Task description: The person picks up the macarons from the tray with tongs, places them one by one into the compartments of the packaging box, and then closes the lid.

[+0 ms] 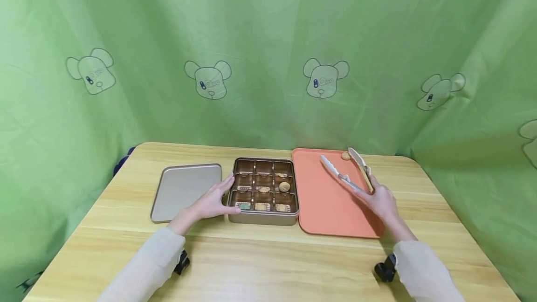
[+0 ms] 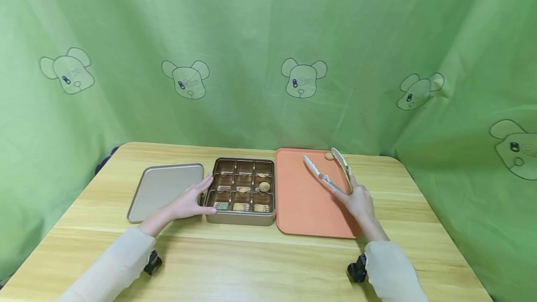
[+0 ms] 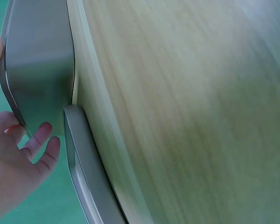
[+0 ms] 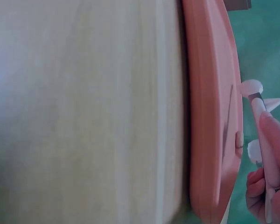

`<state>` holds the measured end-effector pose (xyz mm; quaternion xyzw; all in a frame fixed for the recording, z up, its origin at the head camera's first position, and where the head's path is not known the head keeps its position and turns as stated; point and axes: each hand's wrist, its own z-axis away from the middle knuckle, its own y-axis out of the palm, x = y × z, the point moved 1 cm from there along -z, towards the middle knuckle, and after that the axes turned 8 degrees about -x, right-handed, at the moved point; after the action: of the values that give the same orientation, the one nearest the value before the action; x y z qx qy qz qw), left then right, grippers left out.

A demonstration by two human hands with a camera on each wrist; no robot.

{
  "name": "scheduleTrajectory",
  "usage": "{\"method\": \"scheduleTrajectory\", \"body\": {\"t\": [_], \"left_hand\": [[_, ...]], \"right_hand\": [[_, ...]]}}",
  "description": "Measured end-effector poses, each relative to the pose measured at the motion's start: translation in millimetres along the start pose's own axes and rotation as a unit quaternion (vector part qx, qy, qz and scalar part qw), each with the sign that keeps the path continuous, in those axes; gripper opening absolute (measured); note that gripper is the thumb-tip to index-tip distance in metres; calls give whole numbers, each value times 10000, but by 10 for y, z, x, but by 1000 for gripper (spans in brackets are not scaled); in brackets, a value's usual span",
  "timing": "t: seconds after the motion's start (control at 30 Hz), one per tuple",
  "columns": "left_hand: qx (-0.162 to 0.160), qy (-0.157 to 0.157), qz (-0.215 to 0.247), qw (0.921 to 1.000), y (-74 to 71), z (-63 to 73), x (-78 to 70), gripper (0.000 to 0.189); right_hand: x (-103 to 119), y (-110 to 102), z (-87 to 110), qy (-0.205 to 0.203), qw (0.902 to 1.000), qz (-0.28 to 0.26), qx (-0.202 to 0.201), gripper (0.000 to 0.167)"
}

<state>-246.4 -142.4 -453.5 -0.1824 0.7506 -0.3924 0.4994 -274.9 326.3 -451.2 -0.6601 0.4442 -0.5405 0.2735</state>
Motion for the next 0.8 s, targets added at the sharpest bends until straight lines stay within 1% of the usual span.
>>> {"method": "scheduleTrajectory", "body": {"t": [0.17, 0.3, 0.57, 0.7, 0.8], "left_hand": [[7, 17, -10, 10000, 16, -12, 3, 99], [-24, -40, -9, 10000, 10, -8, 9, 99], [15, -41, -6, 10000, 6, -4, 1, 99], [13, -27, -30, 10000, 11, -8, 10, 99], [-17, -19, -31, 10000, 7, -13, 15, 99]], "right_hand": [[-45, 28, -40, 143, 9998, 109, 117, 86], [-39, 48, -72, 171, 9996, 107, 199, 87], [-74, 61, -80, 189, 9995, 147, 210, 87], [-64, 53, -74, 174, 9990, 145, 396, 88], [-36, 46, -60, 55, 9985, 132, 526, 88]]}}
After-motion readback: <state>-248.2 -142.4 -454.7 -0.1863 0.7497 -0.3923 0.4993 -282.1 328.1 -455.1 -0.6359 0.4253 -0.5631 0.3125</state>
